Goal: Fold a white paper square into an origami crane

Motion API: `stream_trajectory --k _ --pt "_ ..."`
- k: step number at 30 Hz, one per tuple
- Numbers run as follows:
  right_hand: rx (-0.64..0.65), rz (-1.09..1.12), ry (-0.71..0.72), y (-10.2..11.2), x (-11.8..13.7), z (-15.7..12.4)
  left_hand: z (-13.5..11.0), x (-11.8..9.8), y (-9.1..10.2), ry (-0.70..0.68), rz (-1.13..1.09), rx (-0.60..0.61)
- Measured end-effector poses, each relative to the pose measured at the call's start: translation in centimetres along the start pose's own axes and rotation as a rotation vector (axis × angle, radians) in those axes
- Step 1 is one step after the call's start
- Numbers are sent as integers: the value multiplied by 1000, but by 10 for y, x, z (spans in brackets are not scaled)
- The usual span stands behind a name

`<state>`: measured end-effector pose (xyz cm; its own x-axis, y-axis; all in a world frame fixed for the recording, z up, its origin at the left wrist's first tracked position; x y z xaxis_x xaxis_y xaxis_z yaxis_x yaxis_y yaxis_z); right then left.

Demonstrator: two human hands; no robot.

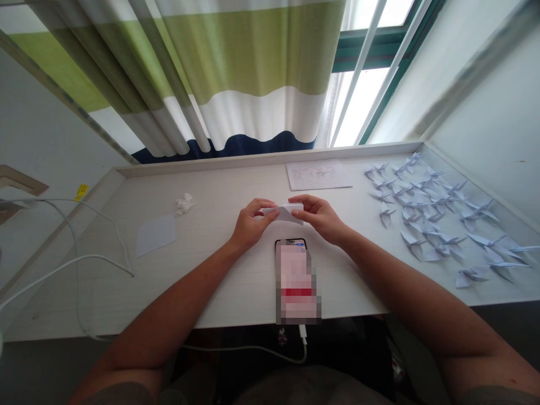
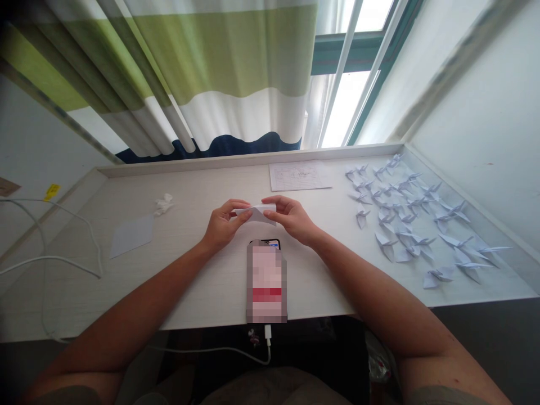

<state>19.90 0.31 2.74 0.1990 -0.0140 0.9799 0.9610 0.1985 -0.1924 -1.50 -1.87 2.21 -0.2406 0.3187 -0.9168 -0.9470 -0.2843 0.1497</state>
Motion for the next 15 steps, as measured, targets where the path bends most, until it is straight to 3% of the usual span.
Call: stream_trajectory --k 5,10,15 --pt "19 41 -15 1 -3 2 1 7 0 49 -21 -30" --pt "22 49 -26 2 -3 2 2 6 -3 163 -252 6" --pt "44 -2 -62 1 -3 1 2 3 -4 329 -418 -38"
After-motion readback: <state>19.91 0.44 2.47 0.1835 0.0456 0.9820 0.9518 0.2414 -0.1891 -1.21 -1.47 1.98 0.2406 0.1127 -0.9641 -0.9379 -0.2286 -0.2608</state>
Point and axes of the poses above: each hand's wrist, its own z-axis towards the middle knuckle, its own y-axis out of the back of the hand, x = y × z, the point moved 2 cm from there along z, towards the middle knuckle, and after that the axes turned 15 degrees about -x, right-handed, at the moved point
